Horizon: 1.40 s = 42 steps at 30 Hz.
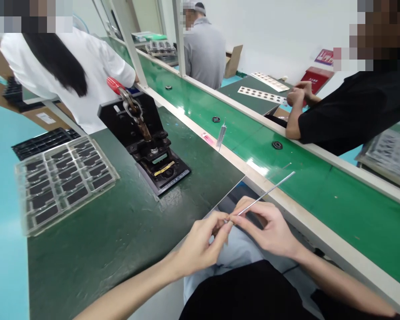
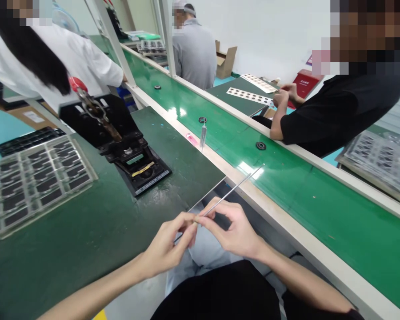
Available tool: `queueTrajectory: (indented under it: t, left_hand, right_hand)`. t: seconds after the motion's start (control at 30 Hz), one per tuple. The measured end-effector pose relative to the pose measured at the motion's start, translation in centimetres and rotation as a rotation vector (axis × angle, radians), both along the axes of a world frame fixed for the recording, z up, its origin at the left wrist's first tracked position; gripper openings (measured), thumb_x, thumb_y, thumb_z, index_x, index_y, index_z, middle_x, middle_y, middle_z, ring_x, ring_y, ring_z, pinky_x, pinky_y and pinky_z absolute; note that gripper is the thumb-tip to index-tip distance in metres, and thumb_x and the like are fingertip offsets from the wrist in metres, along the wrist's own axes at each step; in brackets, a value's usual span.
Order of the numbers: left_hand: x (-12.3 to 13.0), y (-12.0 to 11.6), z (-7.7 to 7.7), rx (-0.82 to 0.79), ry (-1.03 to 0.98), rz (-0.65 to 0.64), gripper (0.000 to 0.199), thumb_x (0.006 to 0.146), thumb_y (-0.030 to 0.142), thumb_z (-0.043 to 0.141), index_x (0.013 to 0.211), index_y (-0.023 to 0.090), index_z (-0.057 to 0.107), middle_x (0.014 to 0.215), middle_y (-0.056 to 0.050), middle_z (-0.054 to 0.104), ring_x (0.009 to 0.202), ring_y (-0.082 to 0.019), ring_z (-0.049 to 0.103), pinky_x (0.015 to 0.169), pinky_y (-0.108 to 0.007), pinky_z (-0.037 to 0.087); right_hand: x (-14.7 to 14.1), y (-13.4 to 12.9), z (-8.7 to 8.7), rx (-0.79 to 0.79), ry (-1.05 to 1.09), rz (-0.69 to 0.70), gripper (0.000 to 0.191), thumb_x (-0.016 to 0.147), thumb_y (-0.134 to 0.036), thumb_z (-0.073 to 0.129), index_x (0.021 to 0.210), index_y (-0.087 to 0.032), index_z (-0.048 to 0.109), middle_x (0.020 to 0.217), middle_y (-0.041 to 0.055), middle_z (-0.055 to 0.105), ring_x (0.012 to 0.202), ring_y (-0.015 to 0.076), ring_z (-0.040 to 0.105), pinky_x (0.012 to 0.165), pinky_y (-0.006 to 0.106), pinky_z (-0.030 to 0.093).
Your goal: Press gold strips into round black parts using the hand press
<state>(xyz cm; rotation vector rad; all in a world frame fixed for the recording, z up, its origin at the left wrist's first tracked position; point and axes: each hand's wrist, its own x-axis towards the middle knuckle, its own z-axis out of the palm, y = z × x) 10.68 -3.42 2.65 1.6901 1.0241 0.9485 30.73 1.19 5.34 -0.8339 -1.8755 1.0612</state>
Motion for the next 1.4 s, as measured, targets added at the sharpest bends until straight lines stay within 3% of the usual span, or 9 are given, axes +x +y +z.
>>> queueTrajectory:
  t: [0.13,0.27,0.47,0.6,0.7,0.83,0.93,1.07,1.4]
  left_hand:
    - [0.0,-0.4,-1.3,-0.066,-0.032,0.008,0.033,0.108,0.039,0.046,0.092,0.019,0.067,0.060,0.004,0.052,0.052,-0.010,0.041,0.055,-0.026,0.034]
    - [-0.3,-1.0,-2.7,-0.194,-0.054,0.017,0.039,0.108,0.046,0.045,0.088,0.019,0.065,0.054,0.006,0.044,0.049,-0.009,0.033,0.050,-0.026,0.025]
    - [-0.4,-1.4,-4.0,-0.303,-0.115,0.019,0.044,0.107,0.053,0.046,0.086,0.019,0.064,0.051,0.007,0.040,0.046,-0.008,0.030,0.047,-0.024,0.023]
    - [-0.7,-1.3,-4.1,-0.344,-0.124,0.025,0.047,0.105,0.058,0.046,0.085,0.019,0.063,0.053,0.006,0.040,0.046,-0.008,0.032,0.046,-0.024,0.023]
    - [-0.7,-1.0,-3.9,-0.408,-0.202,0.029,0.050,0.103,0.065,0.047,0.087,0.020,0.062,0.053,0.007,0.038,0.045,-0.009,0.034,0.046,-0.023,0.027]
    - [-0.6,-0.5,-3.5,-0.474,-0.279,0.067,0.053,0.098,0.072,0.052,0.088,0.021,0.060,0.052,0.008,0.038,0.044,-0.009,0.035,0.045,-0.022,0.028]
    - [-0.6,-0.4,-3.3,-0.469,-0.281,0.077,0.054,0.097,0.073,0.053,0.089,0.020,0.061,0.052,0.007,0.040,0.044,-0.009,0.036,0.044,-0.022,0.029]
    - [-0.7,-0.2,-3.3,-0.443,-0.252,0.085,0.056,0.096,0.074,0.053,0.089,0.019,0.063,0.052,0.007,0.042,0.045,-0.009,0.040,0.046,-0.022,0.032]
    - [-0.8,-0.3,-3.6,-0.414,-0.214,0.060,0.055,0.100,0.071,0.050,0.089,0.019,0.064,0.056,0.005,0.046,0.049,-0.009,0.043,0.050,-0.023,0.035]
  right_hand:
    - [-0.2,-0.2,-0.5,0.027,-0.016,0.023,0.011,0.096,-0.017,0.069,0.091,-0.022,0.078,0.079,0.0031,0.075,0.071,0.0171,0.069,0.066,0.032,0.057]
    - [-0.8,-0.4,-1.4,0.125,-0.050,0.015,0.015,0.095,-0.012,0.066,0.094,-0.023,0.077,0.079,0.0028,0.075,0.072,0.0178,0.069,0.066,0.033,0.057]
    - [-1.0,-0.7,-2.3,0.278,-0.096,-0.022,0.021,0.092,-0.006,0.065,0.100,-0.024,0.074,0.082,0.0035,0.076,0.071,0.0193,0.068,0.066,0.035,0.056]
    - [0.1,-0.2,-1.8,0.295,-0.051,-0.246,0.019,0.093,-0.008,0.065,0.098,-0.024,0.074,0.081,0.0041,0.074,0.074,0.0204,0.069,0.069,0.037,0.056]
    - [1.4,1.0,-1.6,0.202,-0.059,-0.414,0.010,0.096,-0.022,0.068,0.088,-0.023,0.074,0.077,0.0046,0.074,0.072,0.0203,0.069,0.067,0.036,0.056]
    - [2.7,3.9,-3.5,-0.006,-0.212,-0.474,0.036,0.095,-0.051,0.068,0.078,-0.020,0.074,0.075,0.0072,0.076,0.061,0.0177,0.066,0.054,0.030,0.052]
    - [3.2,6.1,-5.5,-0.065,-0.303,-0.478,0.049,0.091,-0.063,0.065,0.073,-0.018,0.073,0.065,0.0068,0.072,0.051,0.0157,0.058,0.046,0.027,0.044]
    - [3.7,7.6,-6.5,0.004,-0.387,-0.559,0.048,0.092,-0.059,0.060,0.079,-0.016,0.076,0.060,0.0061,0.069,0.049,0.0158,0.056,0.049,0.028,0.044]
    - [4.9,8.7,-5.5,0.086,-0.561,-0.660,0.040,0.089,-0.044,0.052,0.076,-0.016,0.077,0.068,0.0083,0.073,0.049,0.0167,0.057,0.052,0.029,0.040]
